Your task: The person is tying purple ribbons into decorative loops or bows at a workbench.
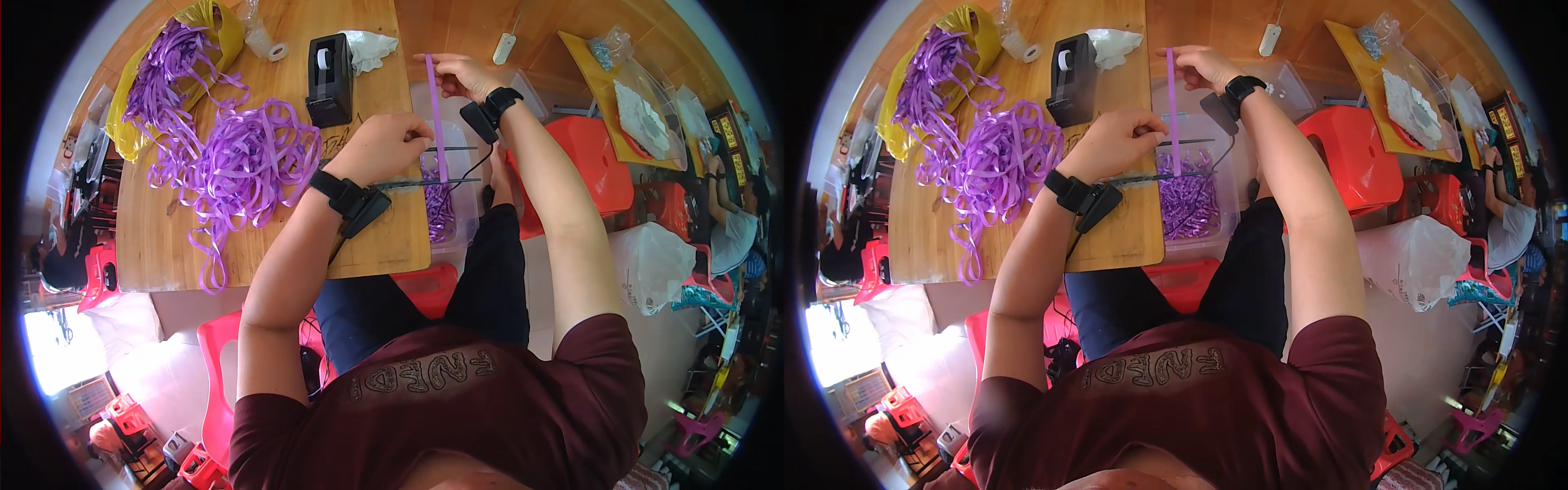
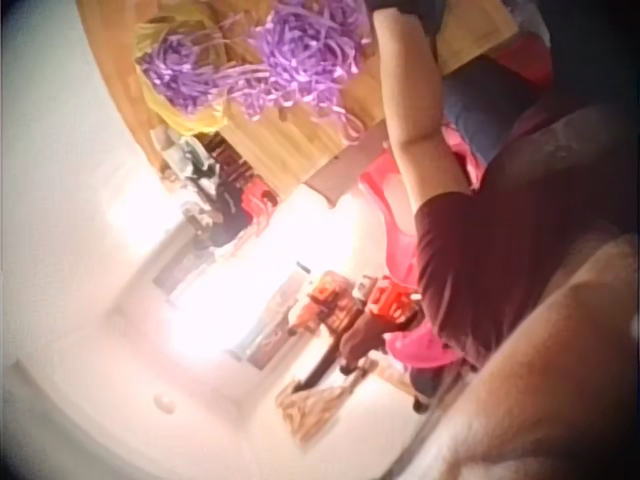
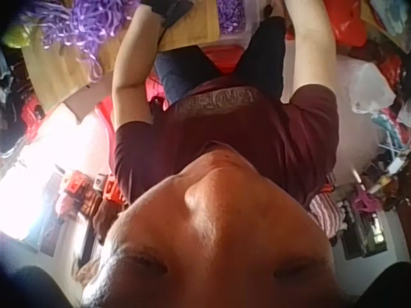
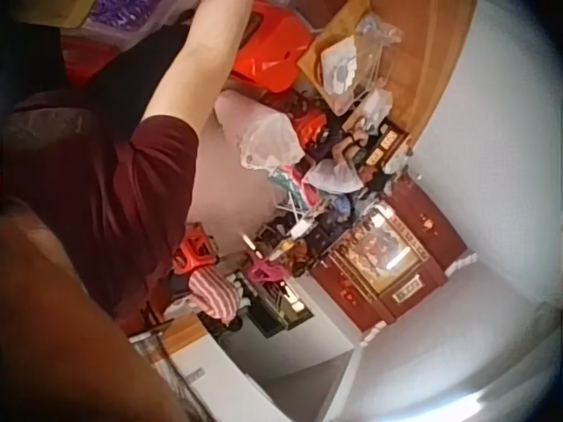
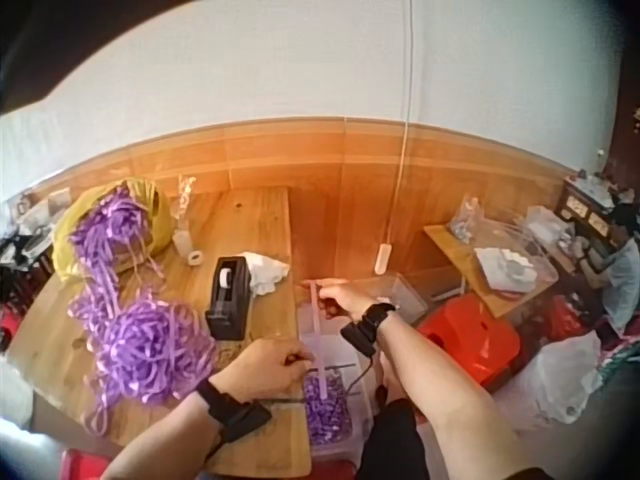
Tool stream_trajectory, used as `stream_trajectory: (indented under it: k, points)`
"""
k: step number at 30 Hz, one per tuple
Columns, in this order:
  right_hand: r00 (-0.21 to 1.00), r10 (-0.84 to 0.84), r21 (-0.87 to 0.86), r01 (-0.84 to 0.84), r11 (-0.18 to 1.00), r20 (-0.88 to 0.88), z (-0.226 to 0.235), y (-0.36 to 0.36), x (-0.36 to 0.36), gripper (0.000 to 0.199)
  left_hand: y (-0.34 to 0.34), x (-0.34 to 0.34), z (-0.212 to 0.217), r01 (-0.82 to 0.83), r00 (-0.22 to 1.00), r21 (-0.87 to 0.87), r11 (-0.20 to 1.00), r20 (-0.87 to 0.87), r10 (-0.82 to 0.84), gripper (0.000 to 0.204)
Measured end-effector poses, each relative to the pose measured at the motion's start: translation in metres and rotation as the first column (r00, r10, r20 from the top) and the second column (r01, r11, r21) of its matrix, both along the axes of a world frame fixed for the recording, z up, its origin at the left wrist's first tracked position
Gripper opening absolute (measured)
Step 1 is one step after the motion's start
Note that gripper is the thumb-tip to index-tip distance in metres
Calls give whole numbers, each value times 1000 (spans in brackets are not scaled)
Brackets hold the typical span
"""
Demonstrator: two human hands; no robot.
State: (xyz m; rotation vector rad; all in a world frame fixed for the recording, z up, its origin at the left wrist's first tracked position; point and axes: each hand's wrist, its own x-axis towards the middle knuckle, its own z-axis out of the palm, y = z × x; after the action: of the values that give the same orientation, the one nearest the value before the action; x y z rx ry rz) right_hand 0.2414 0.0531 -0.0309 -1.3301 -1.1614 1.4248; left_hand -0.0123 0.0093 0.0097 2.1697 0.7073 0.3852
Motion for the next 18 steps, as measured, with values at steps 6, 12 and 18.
stream_trajectory:
  k: [6, 12, 18]
  points:
    - [992, -27, -69, 19, 997, -121, -43, -2, 0, 48, -3, 3, 2, 108, 990, 143, 984, 76, -120, 20]
    - [984, -21, -144, -4, 990, -176, -138, -66, 6, 36, -5, 15, -6, 204, 966, 383, 901, 68, -248, 22]
    - [941, -20, -308, -91, 947, -339, -161, -209, -70, 38, 0, 0, -12, 216, 976, 280, 935, -34, -216, 24]
